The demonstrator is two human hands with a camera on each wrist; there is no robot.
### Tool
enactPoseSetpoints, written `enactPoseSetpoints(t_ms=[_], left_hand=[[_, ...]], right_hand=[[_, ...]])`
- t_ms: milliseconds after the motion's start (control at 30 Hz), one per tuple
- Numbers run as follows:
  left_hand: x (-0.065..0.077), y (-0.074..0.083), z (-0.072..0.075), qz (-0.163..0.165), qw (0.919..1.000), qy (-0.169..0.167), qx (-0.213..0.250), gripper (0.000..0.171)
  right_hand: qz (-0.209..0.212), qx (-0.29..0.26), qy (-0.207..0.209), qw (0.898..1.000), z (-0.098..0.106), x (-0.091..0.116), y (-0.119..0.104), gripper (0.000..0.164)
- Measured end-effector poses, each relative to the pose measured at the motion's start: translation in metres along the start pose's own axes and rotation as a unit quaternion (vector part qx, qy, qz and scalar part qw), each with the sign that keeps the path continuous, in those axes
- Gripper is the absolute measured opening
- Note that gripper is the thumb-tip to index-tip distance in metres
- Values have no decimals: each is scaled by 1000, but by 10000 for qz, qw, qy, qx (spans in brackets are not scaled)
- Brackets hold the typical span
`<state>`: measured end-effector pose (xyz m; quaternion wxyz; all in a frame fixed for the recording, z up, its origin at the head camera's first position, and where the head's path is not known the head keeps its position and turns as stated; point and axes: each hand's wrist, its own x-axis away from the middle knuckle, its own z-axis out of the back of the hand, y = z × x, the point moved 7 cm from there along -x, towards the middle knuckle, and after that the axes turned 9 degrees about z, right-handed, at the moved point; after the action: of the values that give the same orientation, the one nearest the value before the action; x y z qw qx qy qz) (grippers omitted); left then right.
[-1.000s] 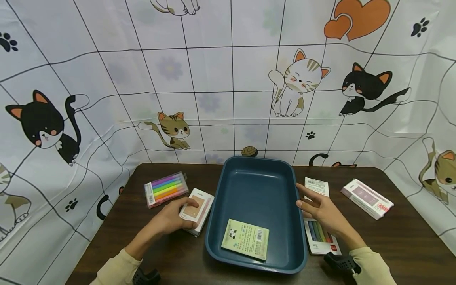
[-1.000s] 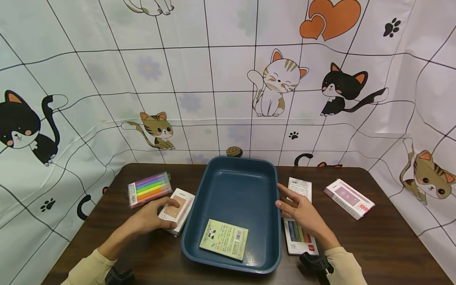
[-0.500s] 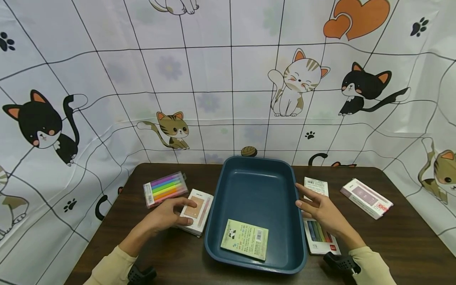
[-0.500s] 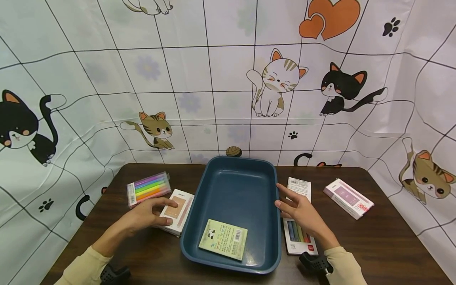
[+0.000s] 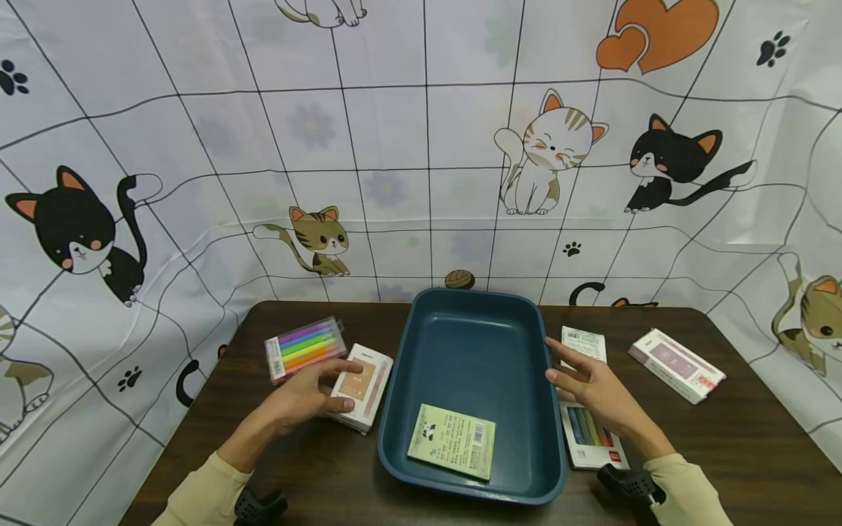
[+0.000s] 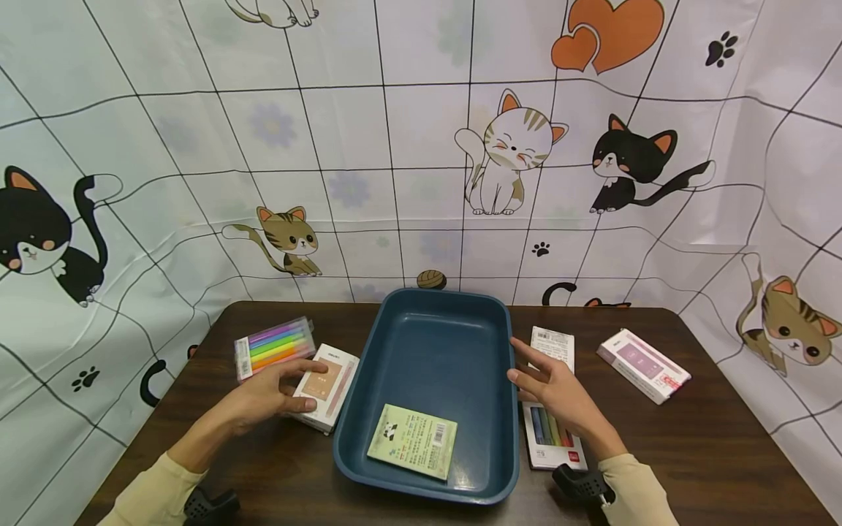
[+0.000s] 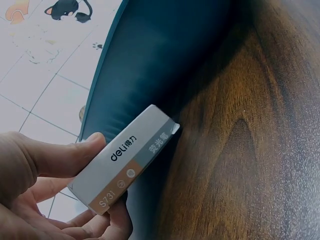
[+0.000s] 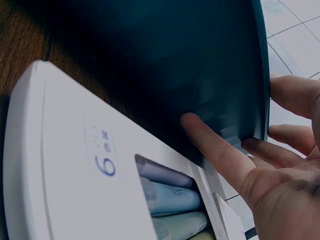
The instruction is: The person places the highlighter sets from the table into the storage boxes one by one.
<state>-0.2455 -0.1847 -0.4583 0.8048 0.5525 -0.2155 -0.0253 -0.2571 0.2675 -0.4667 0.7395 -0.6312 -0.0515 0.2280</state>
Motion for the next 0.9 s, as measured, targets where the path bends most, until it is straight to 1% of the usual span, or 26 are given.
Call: enactPoseSetpoints(t_ms=[233,333,433,567,700,833,900], left_hand=[[0,0,5,225,9991,362,50,60],[0,0,7,282,9986,429,161,60],[0,2,7,245,9985,386,317,61],[0,5,7,147,9983,392,400,62],[1,9,10,92,9977,539,394,62],[4,12,14,136,9968,689,379,62],[6,14,15,144,9966,709,400,62]], right_hand=[[-1,-10,-19,10000,0,0,1,67],[0,11,-7,10000,1,0,1,66],[-16,53,15,10000,1,1,2,66],[-57,73,30,10000,2,1,2,67],[-29,79,32,10000,2,1,2,67],[-22,83,17,10000,2,0,2,67],[-22,82,-2,10000,2,0,2,67]])
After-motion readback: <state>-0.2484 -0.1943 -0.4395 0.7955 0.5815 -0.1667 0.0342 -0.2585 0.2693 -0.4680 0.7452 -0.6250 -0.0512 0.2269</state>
